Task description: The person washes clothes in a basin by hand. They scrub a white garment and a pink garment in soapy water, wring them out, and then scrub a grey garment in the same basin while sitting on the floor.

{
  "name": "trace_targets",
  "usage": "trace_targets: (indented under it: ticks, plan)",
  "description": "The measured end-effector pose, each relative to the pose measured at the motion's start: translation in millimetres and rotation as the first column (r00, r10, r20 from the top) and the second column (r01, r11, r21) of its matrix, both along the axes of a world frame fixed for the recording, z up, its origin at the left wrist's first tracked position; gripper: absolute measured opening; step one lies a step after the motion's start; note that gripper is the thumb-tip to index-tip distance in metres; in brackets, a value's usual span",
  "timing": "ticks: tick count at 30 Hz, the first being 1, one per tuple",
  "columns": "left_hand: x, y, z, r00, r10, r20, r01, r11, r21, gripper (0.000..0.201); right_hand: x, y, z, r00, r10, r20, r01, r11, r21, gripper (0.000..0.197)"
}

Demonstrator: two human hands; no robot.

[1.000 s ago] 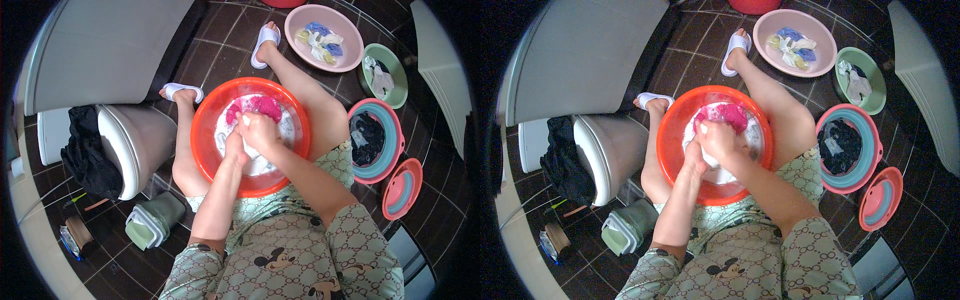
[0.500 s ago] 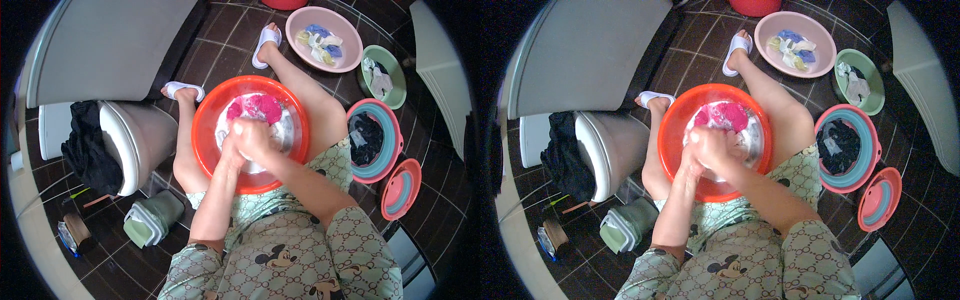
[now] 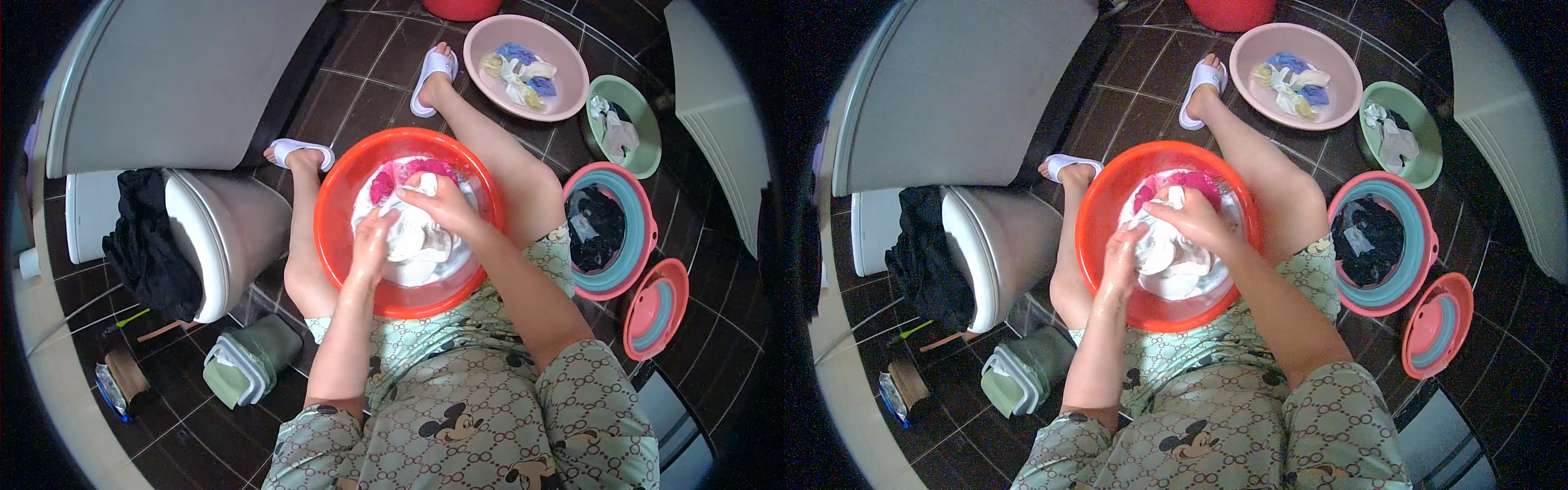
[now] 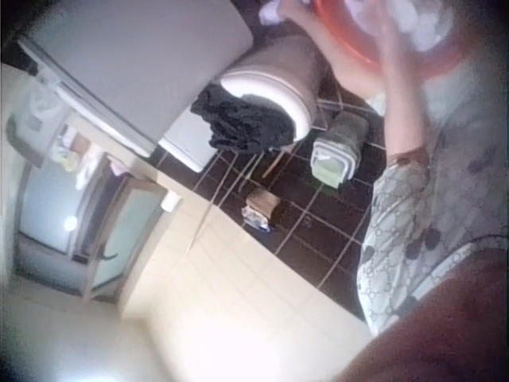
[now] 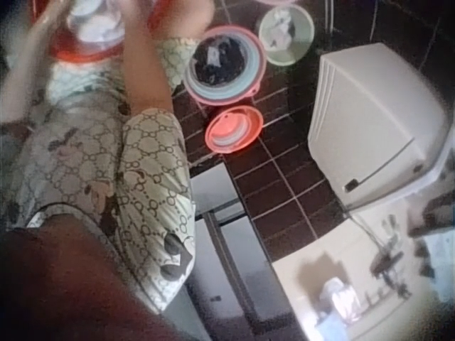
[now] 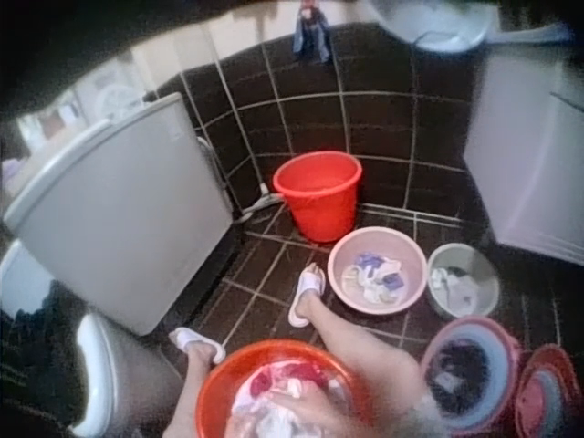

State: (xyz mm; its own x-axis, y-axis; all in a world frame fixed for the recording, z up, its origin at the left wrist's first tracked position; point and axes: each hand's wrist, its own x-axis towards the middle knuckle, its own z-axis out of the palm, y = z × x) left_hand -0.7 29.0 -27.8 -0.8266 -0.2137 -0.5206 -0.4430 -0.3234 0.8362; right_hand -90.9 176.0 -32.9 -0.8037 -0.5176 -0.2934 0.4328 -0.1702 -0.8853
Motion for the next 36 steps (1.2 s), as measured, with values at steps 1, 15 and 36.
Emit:
trace_targets:
  ticks: [1,15,36]
  plan:
    - [-6.9,-1.3,14.2,0.999,0.021,0.035,-0.023,0.996,0.082,0.028,-1.7,8.1,-3.3,0.996,0.02,-0.09,-0.018,1.0,0.023,0.022]
    - [12.1,-42.9,20.7,0.889,-0.419,0.183,0.455,0.774,-0.44,0.022,-21.3,25.1,-48.1,0.983,-0.129,-0.132,0.144,0.983,0.113,0.024]
    - [9.7,10.9,-24.4,0.838,0.192,-0.511,0.131,0.838,0.529,0.029,62.6,-50.1,33.4,0.511,0.073,-0.856,0.347,0.894,0.283,0.023]
